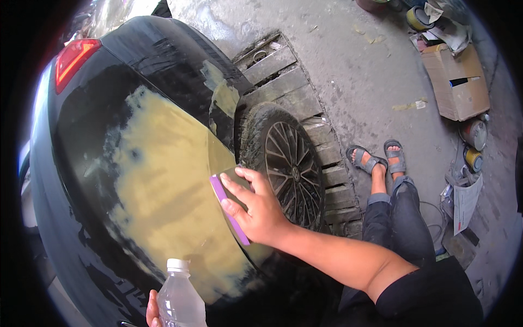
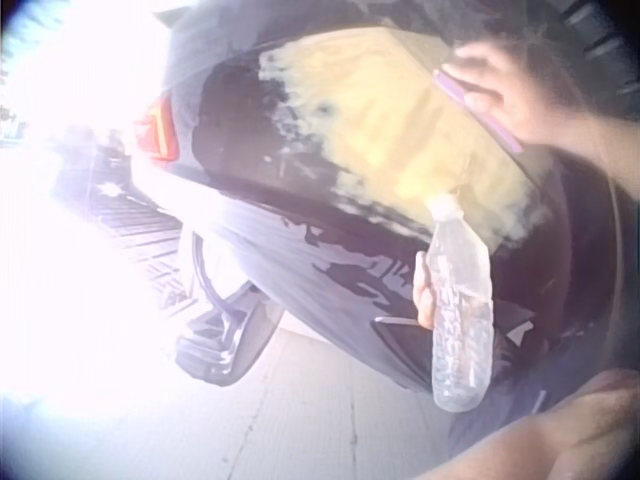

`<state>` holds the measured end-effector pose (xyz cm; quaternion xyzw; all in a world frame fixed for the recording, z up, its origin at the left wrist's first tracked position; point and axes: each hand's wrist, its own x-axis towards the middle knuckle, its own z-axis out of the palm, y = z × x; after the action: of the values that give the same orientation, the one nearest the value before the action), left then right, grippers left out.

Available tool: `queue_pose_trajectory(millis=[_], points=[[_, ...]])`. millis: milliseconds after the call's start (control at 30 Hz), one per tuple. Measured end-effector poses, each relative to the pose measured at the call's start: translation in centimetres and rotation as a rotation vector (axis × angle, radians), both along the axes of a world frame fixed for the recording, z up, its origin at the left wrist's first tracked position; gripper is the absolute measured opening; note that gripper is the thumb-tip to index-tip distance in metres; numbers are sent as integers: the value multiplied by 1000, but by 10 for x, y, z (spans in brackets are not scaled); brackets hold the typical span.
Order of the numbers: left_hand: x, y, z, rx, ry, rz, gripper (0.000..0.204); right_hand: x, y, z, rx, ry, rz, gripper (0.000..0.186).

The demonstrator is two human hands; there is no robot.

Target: The person wet sands a repaired patch on a car using a purple sanding block and a plastic water bottle. The person pours water over the surface while rubbing the patch with the block and wiping the area by hand.

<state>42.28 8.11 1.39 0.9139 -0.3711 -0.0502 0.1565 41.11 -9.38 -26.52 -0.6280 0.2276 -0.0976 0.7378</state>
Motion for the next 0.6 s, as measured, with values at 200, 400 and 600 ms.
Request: queue_pose_trajectory(millis=[200,400,600], points=[[-1,11,1,-144,145,78,82,102,-47,-61,-45,132,-145,42],[2,6,32,-528,634,695,79,6,0,-4,-38,-51,-53,48],[1,1,0,-237,115,225,92,74,-35,-50,-16,42,-150,44]])
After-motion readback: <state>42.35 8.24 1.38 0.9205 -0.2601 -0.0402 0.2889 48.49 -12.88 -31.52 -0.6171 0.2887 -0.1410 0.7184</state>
